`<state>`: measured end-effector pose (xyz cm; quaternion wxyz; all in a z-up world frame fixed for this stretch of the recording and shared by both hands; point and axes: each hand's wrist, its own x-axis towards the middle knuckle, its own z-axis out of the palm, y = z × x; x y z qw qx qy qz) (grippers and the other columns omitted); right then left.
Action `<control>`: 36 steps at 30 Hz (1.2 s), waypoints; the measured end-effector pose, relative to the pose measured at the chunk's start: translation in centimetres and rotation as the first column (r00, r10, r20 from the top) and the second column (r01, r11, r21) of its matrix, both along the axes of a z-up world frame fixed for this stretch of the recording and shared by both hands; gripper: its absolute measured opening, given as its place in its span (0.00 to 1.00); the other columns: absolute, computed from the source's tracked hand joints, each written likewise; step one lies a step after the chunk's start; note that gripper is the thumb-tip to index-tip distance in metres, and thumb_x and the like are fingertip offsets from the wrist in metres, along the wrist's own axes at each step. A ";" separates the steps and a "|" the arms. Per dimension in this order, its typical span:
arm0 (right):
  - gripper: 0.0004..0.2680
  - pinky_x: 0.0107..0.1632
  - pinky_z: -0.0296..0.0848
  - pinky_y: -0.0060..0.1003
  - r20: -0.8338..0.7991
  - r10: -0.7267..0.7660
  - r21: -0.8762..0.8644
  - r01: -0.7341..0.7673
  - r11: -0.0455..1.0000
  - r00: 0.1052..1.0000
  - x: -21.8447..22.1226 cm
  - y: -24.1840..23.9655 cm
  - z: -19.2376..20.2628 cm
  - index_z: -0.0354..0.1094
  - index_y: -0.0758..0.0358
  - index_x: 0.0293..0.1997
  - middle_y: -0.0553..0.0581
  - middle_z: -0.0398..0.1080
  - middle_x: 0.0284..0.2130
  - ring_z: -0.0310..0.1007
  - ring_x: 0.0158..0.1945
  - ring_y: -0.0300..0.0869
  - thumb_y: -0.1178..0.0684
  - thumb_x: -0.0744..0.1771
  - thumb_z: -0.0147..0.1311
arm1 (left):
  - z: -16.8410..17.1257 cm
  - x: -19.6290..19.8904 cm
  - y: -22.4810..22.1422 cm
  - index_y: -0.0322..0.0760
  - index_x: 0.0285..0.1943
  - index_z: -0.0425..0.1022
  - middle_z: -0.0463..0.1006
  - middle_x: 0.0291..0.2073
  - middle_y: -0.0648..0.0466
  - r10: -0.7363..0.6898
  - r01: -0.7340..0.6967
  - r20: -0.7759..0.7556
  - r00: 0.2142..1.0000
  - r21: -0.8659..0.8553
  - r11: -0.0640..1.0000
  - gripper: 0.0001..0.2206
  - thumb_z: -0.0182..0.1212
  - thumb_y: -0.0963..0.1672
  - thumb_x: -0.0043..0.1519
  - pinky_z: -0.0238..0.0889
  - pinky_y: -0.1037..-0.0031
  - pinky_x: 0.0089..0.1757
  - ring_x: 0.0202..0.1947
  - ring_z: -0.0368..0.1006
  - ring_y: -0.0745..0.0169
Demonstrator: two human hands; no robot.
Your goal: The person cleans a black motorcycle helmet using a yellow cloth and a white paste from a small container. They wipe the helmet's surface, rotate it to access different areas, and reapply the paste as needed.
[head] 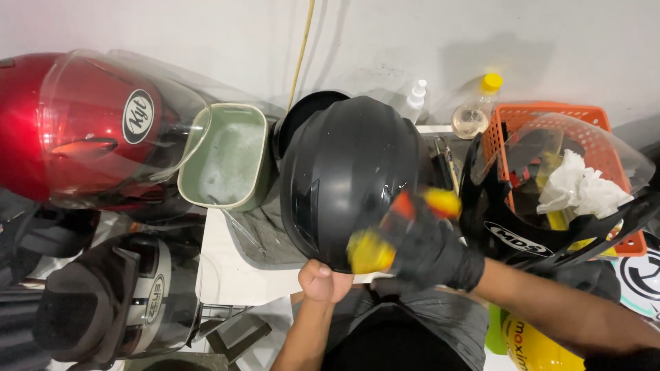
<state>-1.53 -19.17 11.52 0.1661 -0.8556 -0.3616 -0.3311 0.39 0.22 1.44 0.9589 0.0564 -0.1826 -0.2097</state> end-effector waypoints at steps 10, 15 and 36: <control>0.25 0.69 0.40 0.81 0.121 0.016 -0.108 -0.003 0.994 0.993 2.0 -1.4 3.0 0.71 0.49 0.57 0.66 0.61 0.68 0.59 0.70 0.66 0.23 0.64 0.50 | -0.8 0.0 -0.3 0.26 0.72 0.60 0.72 0.60 0.33 0.074 -0.075 0.027 0.997 0.009 0.997 0.42 0.48 0.43 0.40 0.46 0.34 0.64 0.61 0.67 0.32; 0.14 0.82 0.29 0.40 -0.021 -0.143 0.150 0.145 0.978 0.989 0.1 1.0 5.3 0.73 0.56 0.56 0.57 0.69 0.64 0.53 0.74 0.44 0.45 0.70 0.44 | -1.1 0.4 -0.2 0.26 0.72 0.61 0.72 0.61 0.33 0.113 -0.114 0.039 0.993 0.021 0.993 0.41 0.49 0.42 0.41 0.47 0.37 0.64 0.63 0.66 0.34; 0.26 0.74 0.52 0.68 -0.072 -0.007 -0.117 -0.001 0.993 0.997 -0.9 0.0 -1.0 0.55 0.65 0.70 0.64 0.60 0.67 0.59 0.70 0.62 0.33 0.70 0.45 | -2.2 -0.4 0.8 0.34 0.79 0.56 0.64 0.72 0.46 0.006 -0.007 0.099 0.995 0.005 1.000 0.34 0.50 0.42 0.58 0.43 0.46 0.70 0.73 0.56 0.42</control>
